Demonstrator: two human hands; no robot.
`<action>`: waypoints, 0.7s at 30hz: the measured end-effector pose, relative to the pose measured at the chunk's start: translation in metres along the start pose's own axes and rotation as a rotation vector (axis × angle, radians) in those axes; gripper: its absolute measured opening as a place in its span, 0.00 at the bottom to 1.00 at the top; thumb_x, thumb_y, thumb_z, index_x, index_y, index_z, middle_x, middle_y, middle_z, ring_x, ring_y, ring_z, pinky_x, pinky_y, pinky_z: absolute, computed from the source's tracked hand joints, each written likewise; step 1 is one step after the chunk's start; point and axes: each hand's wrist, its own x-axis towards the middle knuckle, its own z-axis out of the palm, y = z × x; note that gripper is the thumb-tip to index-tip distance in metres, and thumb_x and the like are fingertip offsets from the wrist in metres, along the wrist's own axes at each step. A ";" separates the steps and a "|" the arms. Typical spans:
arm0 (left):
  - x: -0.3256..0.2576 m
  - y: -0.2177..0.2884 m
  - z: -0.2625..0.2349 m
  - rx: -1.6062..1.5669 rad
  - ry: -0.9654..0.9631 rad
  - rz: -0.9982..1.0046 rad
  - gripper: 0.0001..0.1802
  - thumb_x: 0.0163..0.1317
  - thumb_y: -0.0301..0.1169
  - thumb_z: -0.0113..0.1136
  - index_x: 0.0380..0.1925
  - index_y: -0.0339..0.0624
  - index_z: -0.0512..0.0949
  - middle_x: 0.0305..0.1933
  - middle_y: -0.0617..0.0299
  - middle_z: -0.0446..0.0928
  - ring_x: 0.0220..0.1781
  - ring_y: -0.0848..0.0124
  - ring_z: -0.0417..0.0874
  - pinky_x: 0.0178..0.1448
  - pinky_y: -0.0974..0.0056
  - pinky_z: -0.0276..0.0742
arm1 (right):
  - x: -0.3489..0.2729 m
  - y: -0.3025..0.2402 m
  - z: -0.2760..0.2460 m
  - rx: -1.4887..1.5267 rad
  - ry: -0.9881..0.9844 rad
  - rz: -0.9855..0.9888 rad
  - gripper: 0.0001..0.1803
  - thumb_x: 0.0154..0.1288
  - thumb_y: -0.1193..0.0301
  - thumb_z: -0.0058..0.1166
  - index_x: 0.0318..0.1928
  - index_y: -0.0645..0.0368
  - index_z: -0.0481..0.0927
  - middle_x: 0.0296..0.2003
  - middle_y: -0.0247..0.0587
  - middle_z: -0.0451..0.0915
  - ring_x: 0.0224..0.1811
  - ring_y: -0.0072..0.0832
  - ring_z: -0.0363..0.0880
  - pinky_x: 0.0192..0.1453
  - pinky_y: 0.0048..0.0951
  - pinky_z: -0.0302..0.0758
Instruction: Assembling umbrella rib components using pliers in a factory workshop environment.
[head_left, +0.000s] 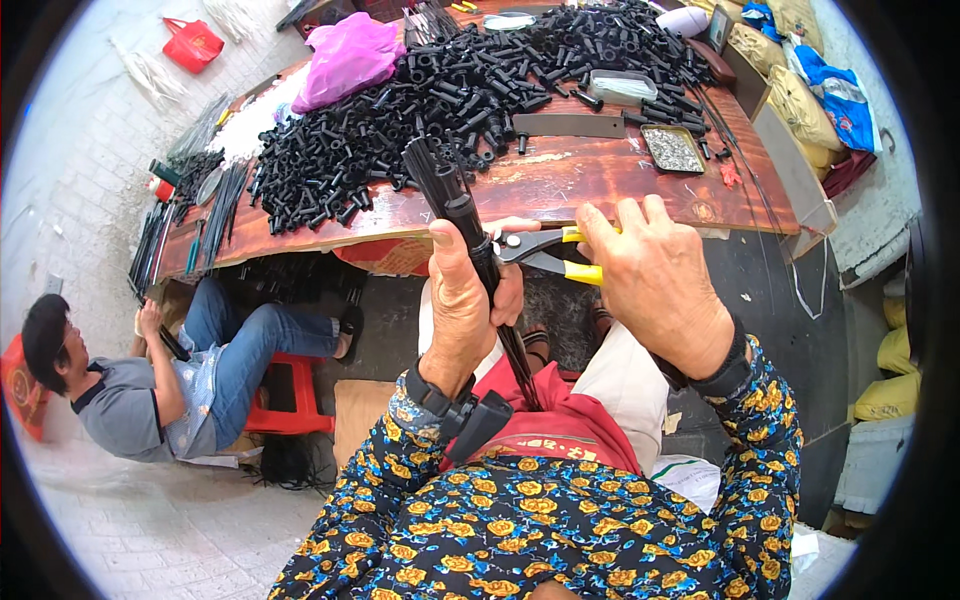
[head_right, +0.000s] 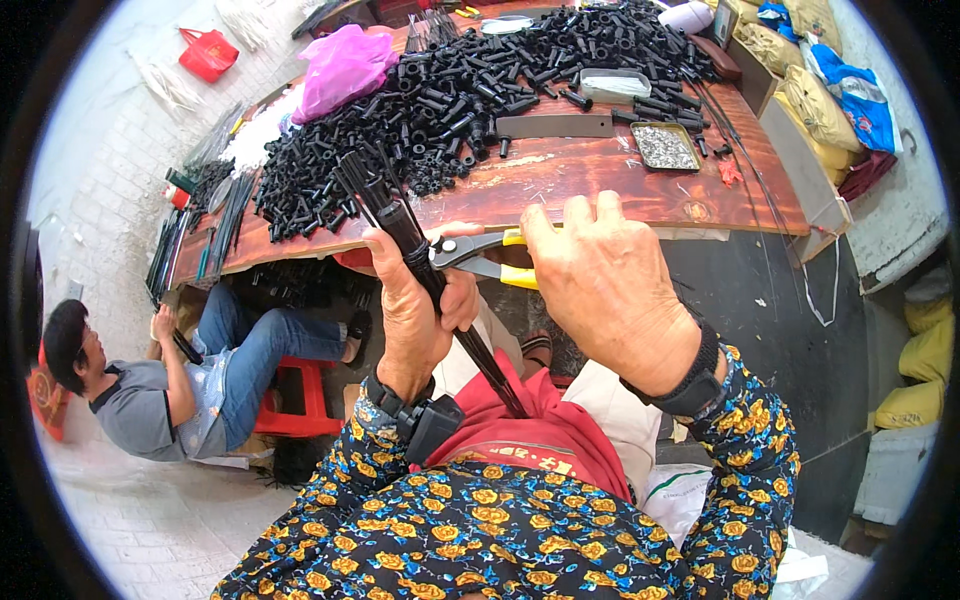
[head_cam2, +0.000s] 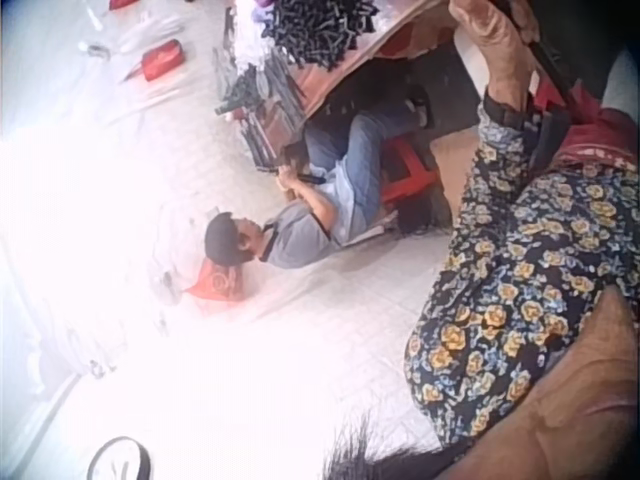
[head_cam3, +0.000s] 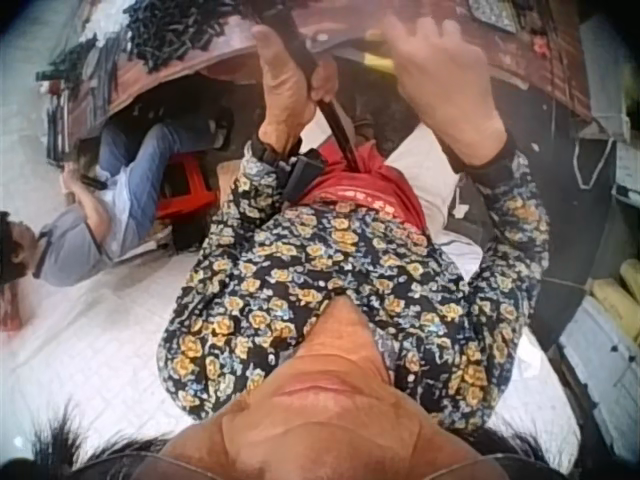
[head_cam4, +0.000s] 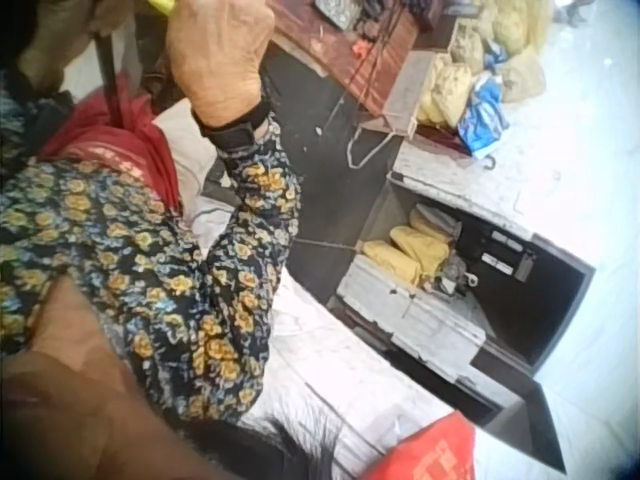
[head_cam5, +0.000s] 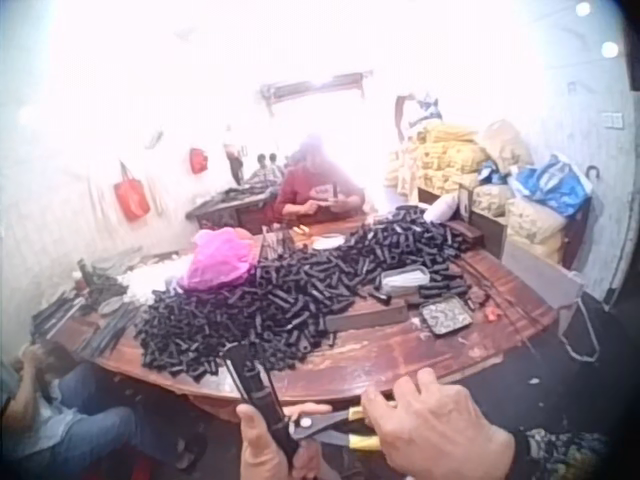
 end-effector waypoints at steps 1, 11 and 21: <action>-0.001 0.001 -0.001 0.008 -0.012 0.002 0.51 0.59 0.76 0.33 0.47 0.35 0.79 0.08 0.73 0.59 0.09 0.81 0.58 0.15 0.72 0.54 | 0.001 0.000 0.003 0.004 0.002 -0.004 0.11 0.56 0.72 0.54 0.40 0.62 0.77 0.30 0.48 0.76 0.37 0.43 0.77 0.34 0.36 0.78; -0.002 0.005 -0.007 -0.070 -0.011 -0.031 0.51 0.61 0.75 0.31 0.52 0.35 0.77 0.11 0.73 0.60 0.10 0.82 0.58 0.16 0.73 0.54 | -0.010 0.002 0.010 0.333 -0.137 0.047 0.24 0.53 0.74 0.62 0.52 0.60 0.71 0.37 0.48 0.74 0.42 0.45 0.77 0.43 0.41 0.74; -0.004 0.006 0.000 -0.028 -0.026 -0.024 0.52 0.60 0.75 0.31 0.49 0.34 0.78 0.10 0.73 0.60 0.10 0.82 0.57 0.16 0.72 0.52 | 0.005 0.008 -0.024 -0.070 -0.110 -0.104 0.07 0.56 0.71 0.56 0.31 0.61 0.76 0.28 0.45 0.77 0.33 0.36 0.81 0.35 0.34 0.77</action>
